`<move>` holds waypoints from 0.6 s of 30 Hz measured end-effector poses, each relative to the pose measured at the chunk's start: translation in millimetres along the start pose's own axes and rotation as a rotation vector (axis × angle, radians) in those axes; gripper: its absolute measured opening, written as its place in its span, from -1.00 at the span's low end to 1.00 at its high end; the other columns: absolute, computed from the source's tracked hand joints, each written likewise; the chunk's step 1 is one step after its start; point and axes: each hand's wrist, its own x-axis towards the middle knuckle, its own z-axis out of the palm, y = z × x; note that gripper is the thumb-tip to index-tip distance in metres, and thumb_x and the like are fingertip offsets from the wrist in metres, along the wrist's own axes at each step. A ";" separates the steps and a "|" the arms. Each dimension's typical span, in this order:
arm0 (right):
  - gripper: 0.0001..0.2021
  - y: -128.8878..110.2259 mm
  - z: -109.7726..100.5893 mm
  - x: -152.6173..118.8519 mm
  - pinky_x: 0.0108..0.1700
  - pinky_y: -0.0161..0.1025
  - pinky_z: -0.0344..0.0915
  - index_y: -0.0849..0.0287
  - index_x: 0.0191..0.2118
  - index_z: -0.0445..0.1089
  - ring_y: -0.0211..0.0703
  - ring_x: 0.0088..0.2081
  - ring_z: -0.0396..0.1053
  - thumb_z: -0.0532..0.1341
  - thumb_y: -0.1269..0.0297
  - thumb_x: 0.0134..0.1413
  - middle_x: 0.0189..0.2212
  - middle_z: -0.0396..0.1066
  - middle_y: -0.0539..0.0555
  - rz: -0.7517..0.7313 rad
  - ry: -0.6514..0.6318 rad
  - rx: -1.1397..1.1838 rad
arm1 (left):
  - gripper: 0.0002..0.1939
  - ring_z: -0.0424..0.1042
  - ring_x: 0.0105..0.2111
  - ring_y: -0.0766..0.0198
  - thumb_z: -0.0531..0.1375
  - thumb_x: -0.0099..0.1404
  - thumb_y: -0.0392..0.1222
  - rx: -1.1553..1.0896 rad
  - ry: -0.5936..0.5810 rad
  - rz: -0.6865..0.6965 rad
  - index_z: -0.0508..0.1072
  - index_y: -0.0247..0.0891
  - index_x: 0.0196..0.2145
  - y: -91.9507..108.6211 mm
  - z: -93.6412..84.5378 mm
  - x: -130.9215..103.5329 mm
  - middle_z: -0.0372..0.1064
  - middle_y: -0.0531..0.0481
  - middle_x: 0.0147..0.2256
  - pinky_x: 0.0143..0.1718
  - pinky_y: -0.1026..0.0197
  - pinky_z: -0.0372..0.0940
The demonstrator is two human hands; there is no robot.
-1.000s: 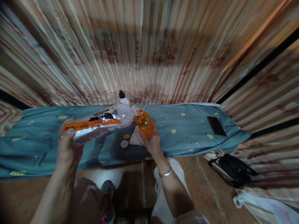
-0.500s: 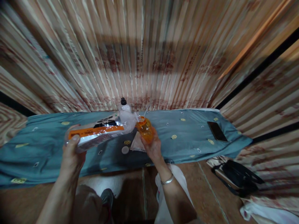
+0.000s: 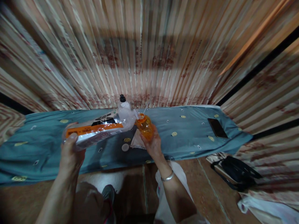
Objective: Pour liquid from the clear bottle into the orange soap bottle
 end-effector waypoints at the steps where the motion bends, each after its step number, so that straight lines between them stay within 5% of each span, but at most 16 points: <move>1: -0.28 -0.6 -0.1 0.2 0.15 0.26 0.58 0.14 0.30 0.35 0.26 0.11 0.63 0.41 -0.05 0.08 0.13 0.62 0.31 -0.002 -0.002 0.001 | -0.40 0.50 -0.34 0.15 0.53 -0.09 0.09 -0.010 0.003 -0.017 0.55 -0.15 -0.10 0.8 -0.1 0.0 0.51 0.01 -0.24 -0.25 0.09 0.51; 18: -0.36 -8.0 -3.2 2.7 0.19 0.17 0.57 0.09 0.25 0.37 0.18 0.12 0.61 0.40 -0.03 0.09 0.12 0.62 0.24 -0.019 -0.032 0.021 | -0.37 0.49 -0.39 0.20 0.55 -0.20 0.06 -0.047 0.027 -0.045 0.57 -0.15 -0.15 6.7 9.1 -1.8 0.54 0.03 -0.29 -0.52 0.28 0.40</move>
